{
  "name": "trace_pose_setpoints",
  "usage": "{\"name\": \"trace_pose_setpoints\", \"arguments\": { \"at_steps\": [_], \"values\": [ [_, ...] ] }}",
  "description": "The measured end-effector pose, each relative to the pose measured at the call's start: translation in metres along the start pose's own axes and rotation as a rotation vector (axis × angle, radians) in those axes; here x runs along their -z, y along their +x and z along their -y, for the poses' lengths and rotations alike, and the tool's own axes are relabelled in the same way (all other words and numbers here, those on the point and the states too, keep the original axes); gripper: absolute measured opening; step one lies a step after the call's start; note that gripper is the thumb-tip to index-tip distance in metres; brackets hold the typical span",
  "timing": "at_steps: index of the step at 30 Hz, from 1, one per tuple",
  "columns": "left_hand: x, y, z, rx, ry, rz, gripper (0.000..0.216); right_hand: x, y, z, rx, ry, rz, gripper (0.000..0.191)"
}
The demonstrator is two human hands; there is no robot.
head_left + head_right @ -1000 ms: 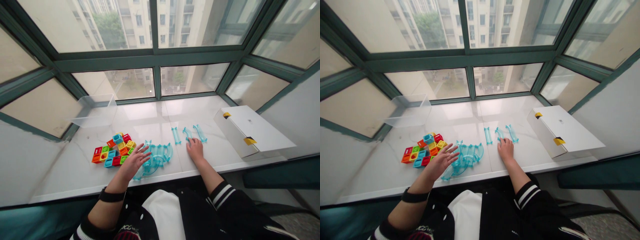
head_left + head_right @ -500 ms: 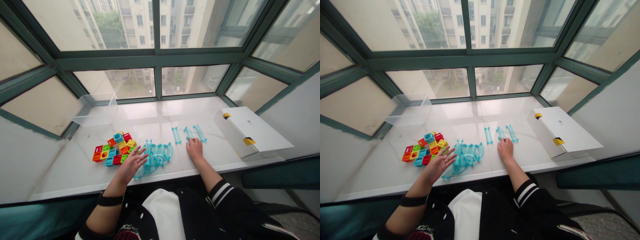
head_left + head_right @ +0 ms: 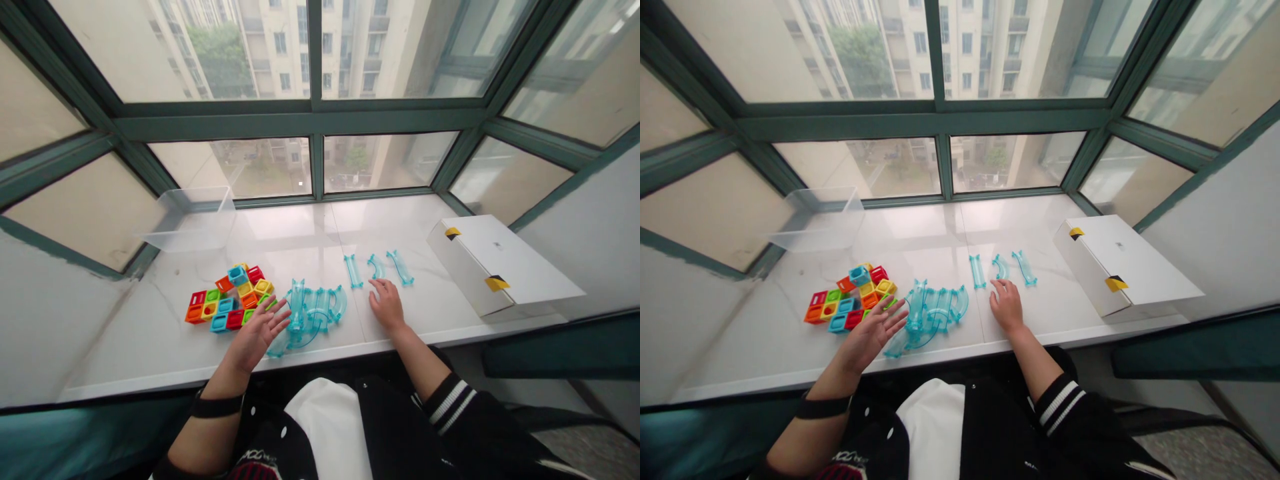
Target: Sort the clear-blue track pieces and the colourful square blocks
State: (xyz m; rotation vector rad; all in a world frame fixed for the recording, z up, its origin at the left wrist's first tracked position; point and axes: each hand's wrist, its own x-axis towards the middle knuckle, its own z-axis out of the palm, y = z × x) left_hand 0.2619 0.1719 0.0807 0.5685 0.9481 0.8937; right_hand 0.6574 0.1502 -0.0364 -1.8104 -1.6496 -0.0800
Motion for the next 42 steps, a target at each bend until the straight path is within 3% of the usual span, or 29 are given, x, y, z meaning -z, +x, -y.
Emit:
{"name": "trace_pose_setpoints", "arguments": {
  "at_steps": [7, 29, 37, 42],
  "values": [
    [0.003, -0.004, 0.003, -0.010, -0.008, -0.009, 0.064, -0.015, -0.002, 0.020, 0.038, -0.051, 0.152, 0.040],
    [0.004, -0.004, 0.016, 0.021, -0.028, -0.018, 0.062, -0.018, 0.000, 0.033, -0.019, -0.180, 0.240, 0.043],
    [0.006, -0.004, 0.016, -0.032, -0.008, -0.048, 0.057, -0.017, -0.002, 0.030, -0.007, -0.133, 0.230, 0.045],
    [0.013, -0.001, 0.020, -0.098, 0.053, -0.105, 0.060, -0.009, -0.012, 0.024, 0.037, 0.019, 0.141, 0.044]
  ]
}}
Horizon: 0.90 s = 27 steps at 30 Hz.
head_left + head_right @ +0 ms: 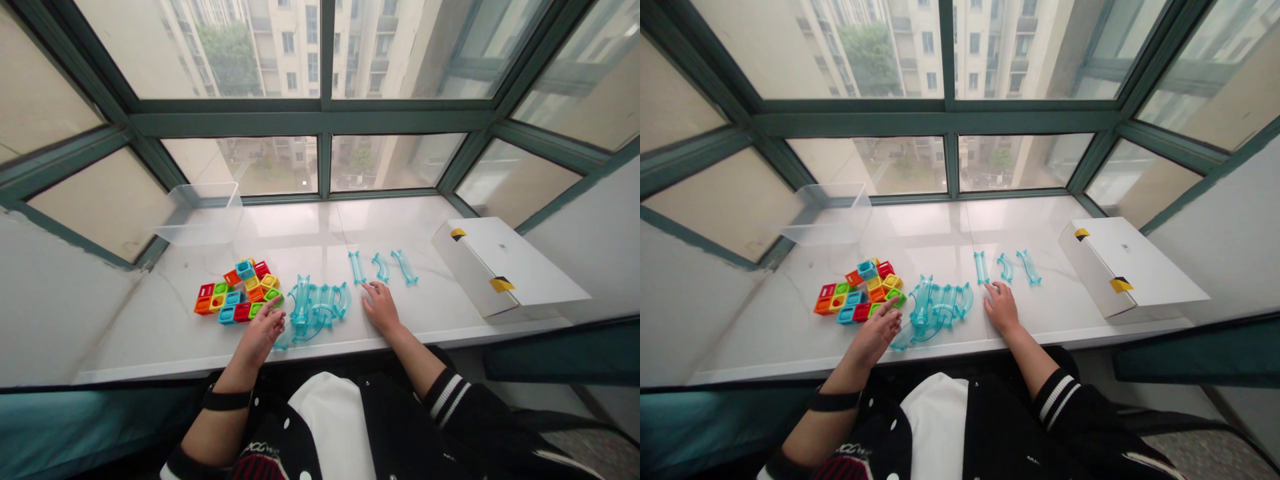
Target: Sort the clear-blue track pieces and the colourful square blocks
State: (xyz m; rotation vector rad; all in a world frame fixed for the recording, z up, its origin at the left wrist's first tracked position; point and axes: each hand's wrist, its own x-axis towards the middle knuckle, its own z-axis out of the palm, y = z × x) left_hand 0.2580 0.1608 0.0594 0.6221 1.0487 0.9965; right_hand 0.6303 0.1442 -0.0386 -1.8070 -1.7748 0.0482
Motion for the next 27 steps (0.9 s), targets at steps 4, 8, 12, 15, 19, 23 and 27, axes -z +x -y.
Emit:
{"name": "trace_pose_setpoints", "arguments": {
  "at_steps": [4, 8, 12, 15, 19, 23, 27],
  "values": [
    [0.003, 0.002, 0.007, 0.002, 0.067, 0.030, 0.054, 0.010, -0.011, -0.002, 0.055, 0.116, -0.033, 0.043],
    [0.001, 0.004, 0.016, 0.004, 0.103, 0.055, 0.052, 0.019, -0.018, 0.005, 0.106, 0.202, 0.011, 0.040],
    [0.001, 0.008, 0.025, -0.045, 0.200, 0.028, 0.055, 0.022, -0.019, 0.020, 0.148, 0.286, 0.064, 0.037],
    [0.002, 0.012, 0.028, -0.125, 0.329, 0.005, 0.043, 0.017, -0.022, 0.031, 0.170, 0.317, 0.079, 0.035],
    [0.001, 0.012, 0.026, -0.346, 0.596, -0.032, 0.040, 0.006, -0.028, 0.040, 0.183, 0.336, 0.073, 0.037],
    [-0.001, 0.012, 0.021, -0.508, 0.877, 0.037, 0.034, 0.000, -0.032, 0.041, 0.196, 0.336, 0.059, 0.040],
    [-0.004, 0.018, 0.021, -0.506, 0.904, 0.084, 0.029, 0.002, -0.031, 0.041, 0.209, 0.335, 0.069, 0.040]
  ]
}}
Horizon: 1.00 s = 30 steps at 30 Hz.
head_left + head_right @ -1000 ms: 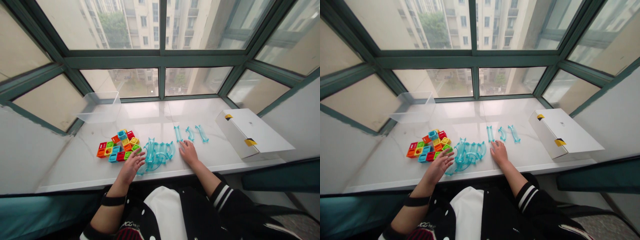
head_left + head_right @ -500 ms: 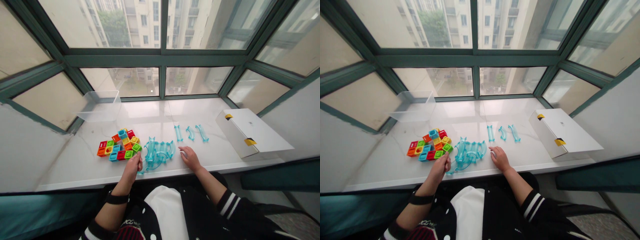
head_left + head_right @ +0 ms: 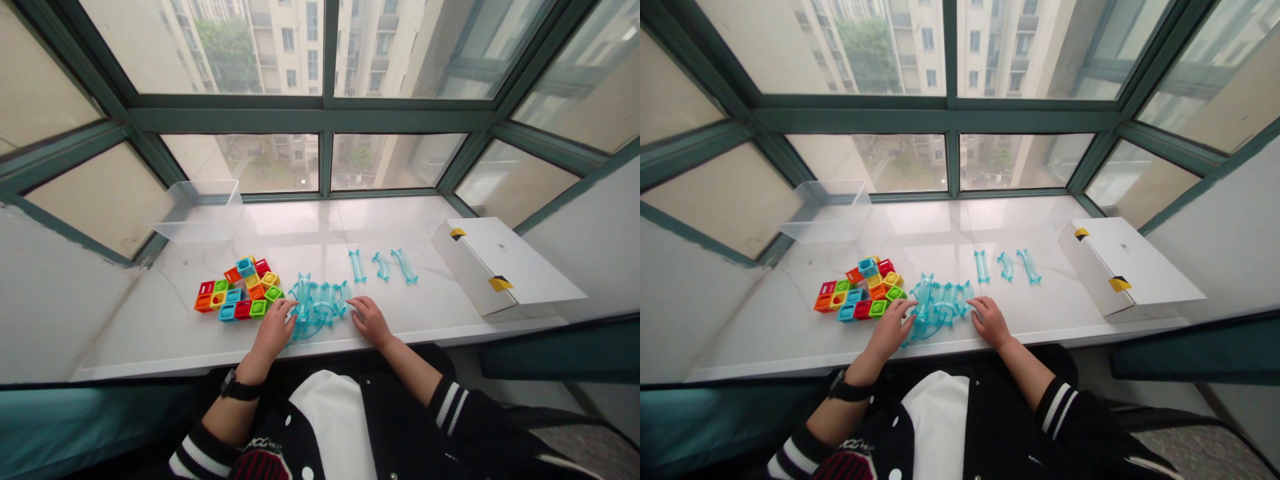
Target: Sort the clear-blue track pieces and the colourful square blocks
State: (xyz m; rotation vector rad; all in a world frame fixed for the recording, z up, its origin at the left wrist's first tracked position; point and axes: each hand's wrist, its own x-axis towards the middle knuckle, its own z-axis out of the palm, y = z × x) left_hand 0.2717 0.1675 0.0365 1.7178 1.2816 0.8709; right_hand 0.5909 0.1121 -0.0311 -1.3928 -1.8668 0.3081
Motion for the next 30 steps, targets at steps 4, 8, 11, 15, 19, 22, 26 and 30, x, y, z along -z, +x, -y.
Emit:
{"name": "trace_pose_setpoints", "arguments": {
  "at_steps": [4, 8, 11, 15, 19, 22, 26, 30],
  "values": [
    [-0.003, 0.005, 0.000, 0.029, -0.029, 0.028, 0.022, 0.001, 0.001, 0.001, -0.005, -0.007, 0.012, 0.041],
    [-0.001, 0.008, -0.001, 0.015, -0.010, 0.053, 0.018, -0.001, 0.001, -0.001, -0.013, -0.006, 0.000, 0.040],
    [0.003, 0.009, -0.002, -0.020, 0.027, 0.063, 0.013, -0.001, 0.001, -0.002, -0.014, 0.001, 0.001, 0.040],
    [0.007, 0.009, -0.003, -0.005, -0.027, 0.028, 0.012, 0.000, 0.001, -0.001, -0.022, 0.001, 0.006, 0.041],
    [0.009, 0.010, 0.001, 0.030, -0.063, -0.028, 0.013, 0.000, 0.001, 0.000, -0.021, 0.003, 0.004, 0.041],
    [0.010, 0.012, 0.003, 0.002, 0.006, -0.043, 0.012, 0.001, 0.001, -0.001, -0.022, 0.011, 0.005, 0.042],
    [0.009, 0.012, 0.002, -0.046, 0.160, -0.057, 0.016, 0.001, 0.002, 0.000, -0.026, 0.014, 0.003, 0.042],
    [0.006, 0.009, -0.002, -0.032, 0.168, -0.086, 0.017, 0.000, 0.001, -0.001, -0.033, 0.015, 0.002, 0.042]
  ]
}}
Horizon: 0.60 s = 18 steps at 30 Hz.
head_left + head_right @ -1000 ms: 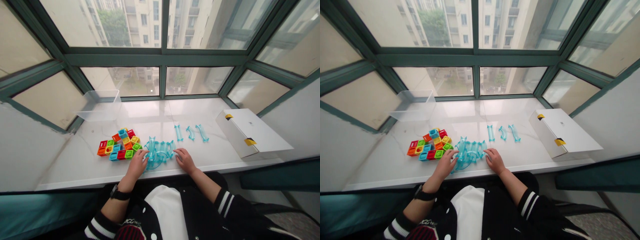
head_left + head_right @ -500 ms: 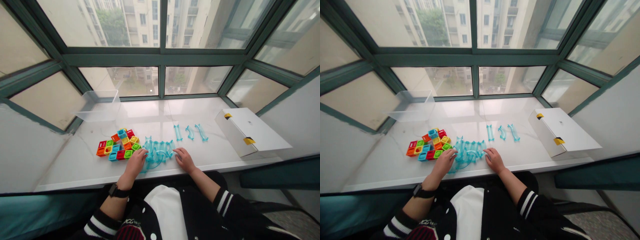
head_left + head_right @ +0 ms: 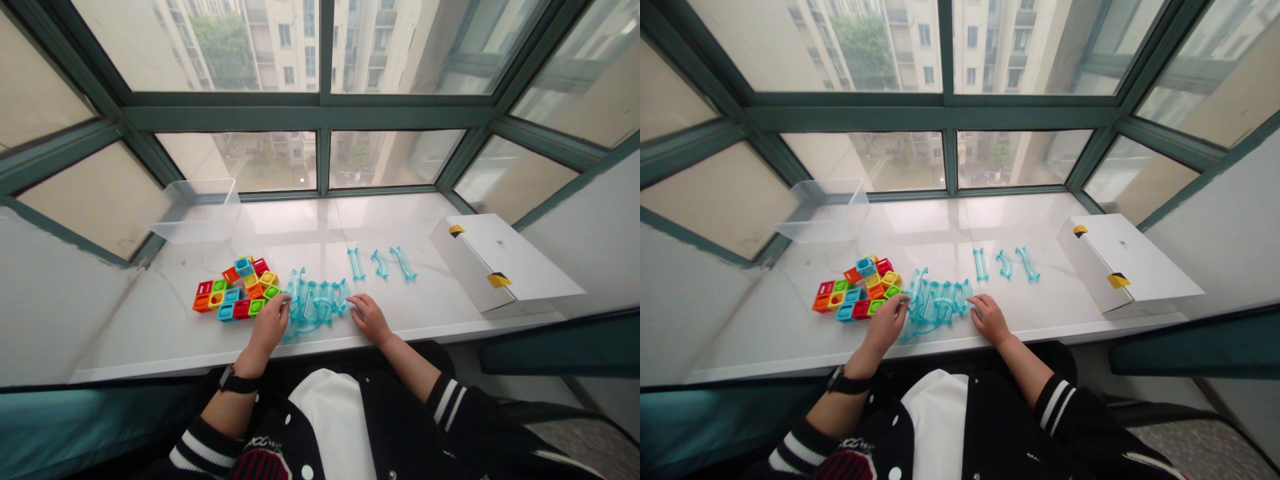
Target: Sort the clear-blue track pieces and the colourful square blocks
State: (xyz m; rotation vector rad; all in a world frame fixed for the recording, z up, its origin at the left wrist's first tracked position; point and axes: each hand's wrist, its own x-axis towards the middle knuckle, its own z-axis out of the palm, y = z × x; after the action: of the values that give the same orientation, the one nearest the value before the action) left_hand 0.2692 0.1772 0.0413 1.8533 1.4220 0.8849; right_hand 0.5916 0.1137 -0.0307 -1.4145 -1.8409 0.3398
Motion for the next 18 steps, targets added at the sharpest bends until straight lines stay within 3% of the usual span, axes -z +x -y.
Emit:
{"name": "trace_pose_setpoints", "arguments": {
  "at_steps": [11, 18],
  "values": [
    [-0.011, -0.004, 0.003, -0.012, -0.131, -0.088, 0.053, -0.001, -0.001, -0.003, -0.005, 0.026, 0.004, 0.041],
    [-0.014, -0.002, 0.010, -0.155, 0.109, -0.162, 0.032, -0.002, 0.000, -0.004, -0.002, 0.012, -0.005, 0.044]
  ]
}}
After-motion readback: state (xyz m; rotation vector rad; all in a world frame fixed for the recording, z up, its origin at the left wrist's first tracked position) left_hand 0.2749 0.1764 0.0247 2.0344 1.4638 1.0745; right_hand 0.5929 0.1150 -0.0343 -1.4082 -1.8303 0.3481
